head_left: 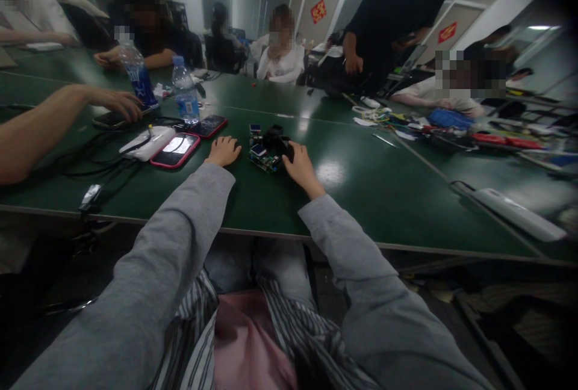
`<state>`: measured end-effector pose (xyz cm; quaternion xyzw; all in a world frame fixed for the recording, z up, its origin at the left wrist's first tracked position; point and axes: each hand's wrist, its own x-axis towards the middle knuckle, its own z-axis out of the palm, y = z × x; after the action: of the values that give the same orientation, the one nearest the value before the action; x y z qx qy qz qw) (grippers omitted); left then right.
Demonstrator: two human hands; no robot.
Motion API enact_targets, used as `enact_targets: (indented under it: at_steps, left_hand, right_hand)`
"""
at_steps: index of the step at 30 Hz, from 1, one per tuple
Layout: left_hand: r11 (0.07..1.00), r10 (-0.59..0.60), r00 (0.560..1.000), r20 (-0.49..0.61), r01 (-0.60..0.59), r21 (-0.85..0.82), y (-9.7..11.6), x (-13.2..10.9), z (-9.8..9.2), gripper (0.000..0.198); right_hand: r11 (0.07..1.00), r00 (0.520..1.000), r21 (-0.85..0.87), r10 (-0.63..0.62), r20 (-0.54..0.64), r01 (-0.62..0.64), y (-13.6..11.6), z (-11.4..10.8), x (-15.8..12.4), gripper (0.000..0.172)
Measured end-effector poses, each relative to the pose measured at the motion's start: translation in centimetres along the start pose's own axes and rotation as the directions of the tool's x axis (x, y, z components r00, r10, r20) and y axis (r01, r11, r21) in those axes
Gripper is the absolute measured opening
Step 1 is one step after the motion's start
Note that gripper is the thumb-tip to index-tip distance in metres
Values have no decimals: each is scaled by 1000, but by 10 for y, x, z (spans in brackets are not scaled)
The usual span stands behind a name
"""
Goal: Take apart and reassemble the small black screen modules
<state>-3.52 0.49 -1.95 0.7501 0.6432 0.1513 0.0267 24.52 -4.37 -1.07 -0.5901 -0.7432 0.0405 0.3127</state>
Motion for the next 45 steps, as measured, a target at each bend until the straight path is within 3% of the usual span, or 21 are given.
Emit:
enact_targets:
  at_steps: [5, 7, 14, 17, 23, 33, 39, 45]
  left_hand:
    - [1000, 9, 1000, -22, -8, 24, -1, 1, 3, 56]
    - [1000, 11, 1000, -24, -11, 26, 0, 1, 3, 56]
    - [1000, 10, 1000, -6, -10, 24, 0, 1, 1, 56]
    - [1000, 7, 1000, -15, -7, 24, 1, 0, 0, 56]
    - [1000, -8, 1000, -9, 8, 19, 3, -2, -1, 54]
    - [1000, -6, 1000, 2, 6, 16, 1, 0, 0, 56]
    - [1000, -4, 1000, -4, 4, 5, 1, 0, 0, 56]
    - [1000, -9, 1000, -1, 9, 14, 2, -1, -2, 56]
  right_hand:
    - [999, 958, 44, 1, -287, 13, 11, -7, 13, 59]
    - [999, 945, 32, 19, -326, -9, 23, -9, 15, 58]
    - [973, 985, -175, 134, -112, -152, 51, -6, 5, 63]
    - [963, 980, -204, 151, -133, -176, 49, -4, 4, 63]
    - [963, 947, -174, 151, -282, -205, 45, -5, 7, 57]
    - [978, 932, -132, 109, -347, -163, 44, -7, 9, 49]
    - [992, 962, -67, 90, -259, -111, 51, -2, 12, 39]
    - [976, 936, 107, 212, -281, -189, 55, -2, 19, 33]
